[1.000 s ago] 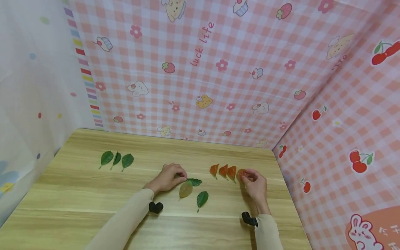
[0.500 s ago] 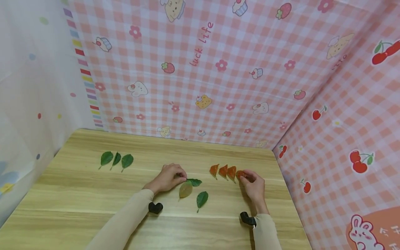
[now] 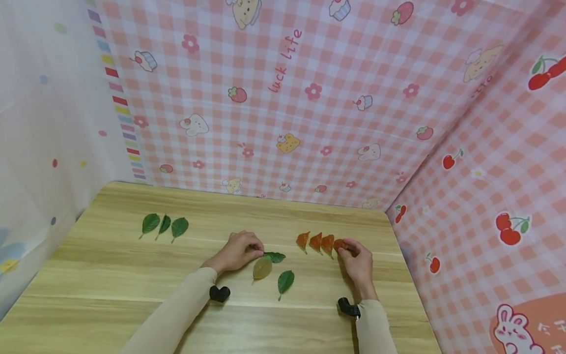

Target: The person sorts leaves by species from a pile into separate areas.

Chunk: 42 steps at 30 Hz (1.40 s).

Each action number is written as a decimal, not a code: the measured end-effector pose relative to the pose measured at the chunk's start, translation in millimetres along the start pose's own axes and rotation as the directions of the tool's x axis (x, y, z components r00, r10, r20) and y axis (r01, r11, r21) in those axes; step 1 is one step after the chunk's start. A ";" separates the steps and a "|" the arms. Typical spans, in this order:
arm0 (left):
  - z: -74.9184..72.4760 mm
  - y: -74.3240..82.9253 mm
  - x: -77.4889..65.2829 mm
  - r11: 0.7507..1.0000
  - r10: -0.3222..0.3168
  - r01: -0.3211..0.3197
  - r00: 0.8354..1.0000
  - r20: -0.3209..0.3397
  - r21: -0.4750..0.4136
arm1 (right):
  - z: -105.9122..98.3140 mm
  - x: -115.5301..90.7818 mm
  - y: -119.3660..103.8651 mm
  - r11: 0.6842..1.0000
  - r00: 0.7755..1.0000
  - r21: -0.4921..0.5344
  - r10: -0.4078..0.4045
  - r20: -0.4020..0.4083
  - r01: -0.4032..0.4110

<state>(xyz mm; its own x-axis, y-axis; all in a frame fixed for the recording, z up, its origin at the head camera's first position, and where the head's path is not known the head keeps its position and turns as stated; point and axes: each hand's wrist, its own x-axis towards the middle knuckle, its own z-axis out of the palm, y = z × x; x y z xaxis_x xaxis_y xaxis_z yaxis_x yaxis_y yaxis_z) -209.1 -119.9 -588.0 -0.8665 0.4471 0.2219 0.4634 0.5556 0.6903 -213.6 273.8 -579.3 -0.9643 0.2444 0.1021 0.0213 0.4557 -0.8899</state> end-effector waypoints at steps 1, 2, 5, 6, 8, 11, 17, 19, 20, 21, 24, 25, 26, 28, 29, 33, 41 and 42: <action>-0.3 -0.4 -0.2 1.000 -0.002 0.002 1.000 0.001 -0.001 | 0.4 -0.1 -0.1 1.000 1.000 0.003 0.004 0.002 -0.004; -0.5 -0.7 -0.2 1.000 -0.007 0.007 1.000 0.002 -0.001 | 0.6 -0.2 -0.3 1.000 1.000 0.003 0.007 0.004 -0.007; -1.2 0.3 -1.0 1.000 -0.016 0.016 1.000 0.006 -0.003 | 1.5 -0.8 -0.6 1.000 1.000 -0.006 0.021 0.009 -0.021; -0.9 0.3 -1.4 1.000 -0.012 0.012 1.000 0.002 -0.006 | 1.4 -1.1 -0.4 1.000 1.000 -0.010 0.024 0.011 -0.024; 0.8 -0.7 -2.1 1.000 -0.007 0.007 1.000 -0.008 -0.011 | 0.9 -0.9 0.2 0.999 0.999 -0.020 0.032 0.018 -0.032; 0.7 0.1 -0.6 1.000 0.002 -0.002 1.000 -0.019 -0.014 | -0.9 1.0 1.2 0.999 0.999 -0.030 0.029 0.020 -0.028; -5.5 6.8 4.6 1.000 -0.019 0.019 1.000 -0.010 -0.020 | -3.3 4.3 1.3 0.999 1.000 -0.043 0.005 0.009 -0.004; -7.2 7.5 3.9 0.999 -0.029 0.029 1.000 -0.006 -0.032 | -3.0 3.6 1.1 0.999 1.000 -0.043 0.002 0.007 -0.002; -8.0 7.4 3.0 0.999 -0.035 0.035 0.999 -0.005 -0.038 | -2.7 3.1 1.1 0.999 1.000 -0.043 0.000 0.007 0.000; -8.8 7.0 2.1 0.998 -0.040 0.040 0.999 -0.003 -0.047 | -2.3 2.6 1.3 0.999 1.000 -0.042 -0.002 0.003 0.002; -11.9 6.0 -2.3 0.994 -0.080 0.079 0.997 -0.004 -0.073 | -1.4 0.8 1.5 0.999 1.000 -0.043 -0.001 0.002 0.001; -13.2 5.8 -4.1 0.993 -0.092 0.091 0.996 -0.008 -0.081 | -1.1 0.4 1.5 0.999 1.000 -0.041 0.002 0.003 -0.002; -14.7 5.5 -6.0 0.991 -0.105 0.103 0.994 -0.012 -0.088 | -0.9 -0.1 1.8 0.999 1.000 -0.040 0.004 0.007 -0.004; -18.5 5.6 -9.8 0.987 -0.129 0.126 0.991 -0.025 -0.105 | -1.0 0.2 2.2 0.999 1.000 -0.044 0.010 0.019 -0.009; -20.5 5.6 -11.4 0.985 -0.133 0.128 0.991 -0.035 -0.112 | -1.3 0.6 2.4 0.999 1.000 -0.045 0.011 0.024 -0.010; -28.7 5.9 -19.9 0.984 -0.131 0.118 0.987 -0.093 -0.132 | -1.7 1.1 3.9 0.999 0.999 -0.051 0.022 0.038 -0.020; -46.9 7.7 -36.5 0.987 -0.142 0.118 0.955 -0.260 -0.106 | -1.8 2.0 6.2 0.999 0.999 -0.050 0.008 0.036 -0.006; -49.9 8.5 -38.6 0.986 -0.151 0.126 0.948 -0.279 -0.105 | -1.8 2.3 6.1 0.999 0.999 -0.044 0.009 0.038 -0.007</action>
<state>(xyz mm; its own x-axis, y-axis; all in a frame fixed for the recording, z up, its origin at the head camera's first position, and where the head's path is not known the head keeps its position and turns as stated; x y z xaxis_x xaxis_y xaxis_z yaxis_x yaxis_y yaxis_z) -180.9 -167.4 -556.2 -0.9435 0.1444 0.2984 0.3284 0.5305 0.7815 -215.2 278.6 -583.7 -0.9733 0.2163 0.0772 0.0402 0.4913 -0.8701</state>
